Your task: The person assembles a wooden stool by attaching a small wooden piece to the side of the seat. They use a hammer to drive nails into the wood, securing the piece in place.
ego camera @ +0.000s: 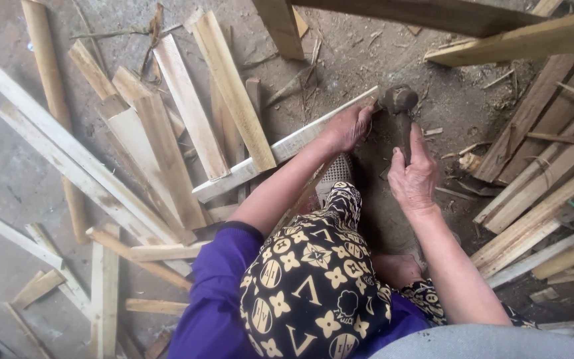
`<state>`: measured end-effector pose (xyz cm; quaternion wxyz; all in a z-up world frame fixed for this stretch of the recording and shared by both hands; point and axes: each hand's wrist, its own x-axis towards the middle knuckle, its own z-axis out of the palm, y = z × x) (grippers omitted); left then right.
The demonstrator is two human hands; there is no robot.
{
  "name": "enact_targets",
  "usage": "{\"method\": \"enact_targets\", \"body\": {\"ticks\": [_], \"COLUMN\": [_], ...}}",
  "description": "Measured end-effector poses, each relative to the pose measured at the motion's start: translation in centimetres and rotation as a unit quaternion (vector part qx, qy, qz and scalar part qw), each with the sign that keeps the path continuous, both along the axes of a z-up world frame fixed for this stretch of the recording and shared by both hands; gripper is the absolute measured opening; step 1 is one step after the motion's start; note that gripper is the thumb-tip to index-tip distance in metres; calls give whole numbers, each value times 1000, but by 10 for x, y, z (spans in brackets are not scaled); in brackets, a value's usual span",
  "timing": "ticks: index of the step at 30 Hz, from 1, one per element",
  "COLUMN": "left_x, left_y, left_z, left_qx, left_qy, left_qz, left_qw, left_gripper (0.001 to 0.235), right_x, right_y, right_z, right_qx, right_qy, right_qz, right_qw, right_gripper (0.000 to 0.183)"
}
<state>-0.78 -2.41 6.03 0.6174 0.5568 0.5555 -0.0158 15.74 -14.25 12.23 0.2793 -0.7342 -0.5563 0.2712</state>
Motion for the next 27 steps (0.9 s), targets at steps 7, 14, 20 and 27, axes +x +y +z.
{"method": "enact_targets", "body": {"ticks": [7, 14, 20, 27], "left_x": [4, 0, 6, 7], "left_y": [-1, 20, 3, 12], "left_z": [-30, 25, -41, -60], "left_qx": [-13, -19, -11, -23], "left_qy": [-24, -43, -44, -80], "left_qz": [22, 23, 34, 25], "left_qw": [999, 999, 998, 996], "left_gripper": [64, 66, 65, 69], "right_x": [-1, 1, -1, 1], "right_y": [-3, 13, 6, 17], "right_z": [9, 1, -5, 15], "right_qx": [35, 26, 30, 34], "right_qy": [-13, -30, -39, -21], "right_qz": [-13, 25, 24, 11], "right_qw": [999, 999, 999, 999], "right_gripper": [57, 57, 58, 58]}}
